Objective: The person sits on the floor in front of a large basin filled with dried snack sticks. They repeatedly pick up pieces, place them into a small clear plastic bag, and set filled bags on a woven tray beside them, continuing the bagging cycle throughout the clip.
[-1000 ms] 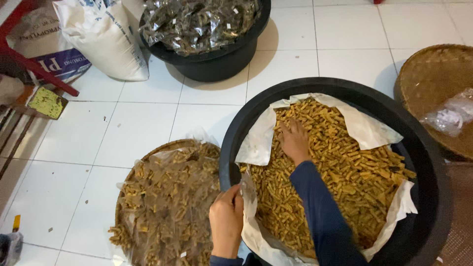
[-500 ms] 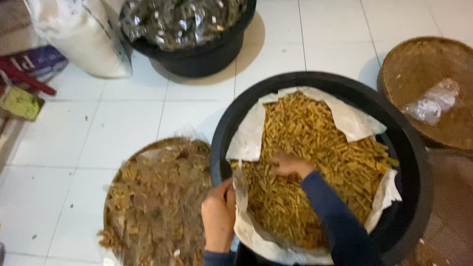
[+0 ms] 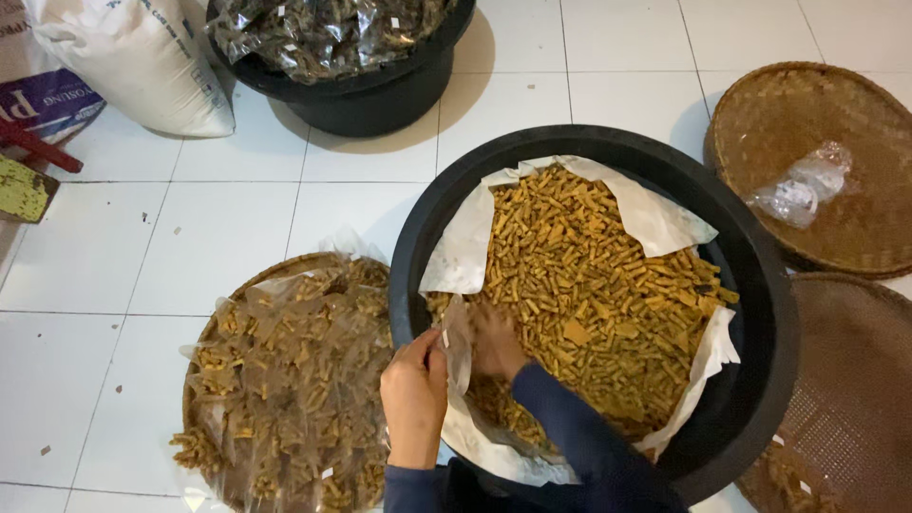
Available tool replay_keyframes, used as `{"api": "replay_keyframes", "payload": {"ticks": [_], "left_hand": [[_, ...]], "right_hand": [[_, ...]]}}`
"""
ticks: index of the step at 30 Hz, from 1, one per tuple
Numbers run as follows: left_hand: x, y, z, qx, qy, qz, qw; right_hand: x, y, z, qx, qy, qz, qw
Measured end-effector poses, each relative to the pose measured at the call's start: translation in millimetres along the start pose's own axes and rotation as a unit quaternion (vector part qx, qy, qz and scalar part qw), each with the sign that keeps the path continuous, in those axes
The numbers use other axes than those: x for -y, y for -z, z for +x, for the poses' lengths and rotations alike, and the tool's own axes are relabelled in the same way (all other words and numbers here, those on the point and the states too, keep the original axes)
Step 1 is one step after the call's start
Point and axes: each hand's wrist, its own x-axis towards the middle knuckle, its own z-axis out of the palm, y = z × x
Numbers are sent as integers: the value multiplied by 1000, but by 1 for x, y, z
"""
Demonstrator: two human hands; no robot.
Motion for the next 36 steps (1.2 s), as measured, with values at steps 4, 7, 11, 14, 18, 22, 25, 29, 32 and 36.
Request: {"api": "replay_keyframes", "payload": {"ticks": [4,7,11,14,18,22,25,29,32,36], "left_hand": [[-2,7,0,4,21,4,1000],[-3,14,2,24,67,7,997],[-4,15,0,16,51,-7,999],[-5,12,-1,7,29,-14,999],[-7,13,-5,8,24,-16,1000],[-8,10,-6,11,25,-11,1000],[-7,8,-7,15,15,-12,1000],[-6,7,-8,10,13,-12,1000],[-8,7,-9,3,2,-12,1000],[-12,5,-11,20,26,-11,999]], "right_hand": [[-13,-28,-59,-66,194,-9,979],[-50,-38,-89,-182,251,11,951],[-82,-42,-98,-139,-13,188,972],[-74,-41,-86,-186,-107,303,928],[-50,-39,-73,-196,-39,119,972],[-55,-32,-71,-70,-47,115,990],[-71,-28,-76,3,1,129,992],[-83,-28,-90,24,-62,59,996],[-96,-27,-100,-36,-69,177,981],[-127,-17,-113,-112,-47,197,973]]}}
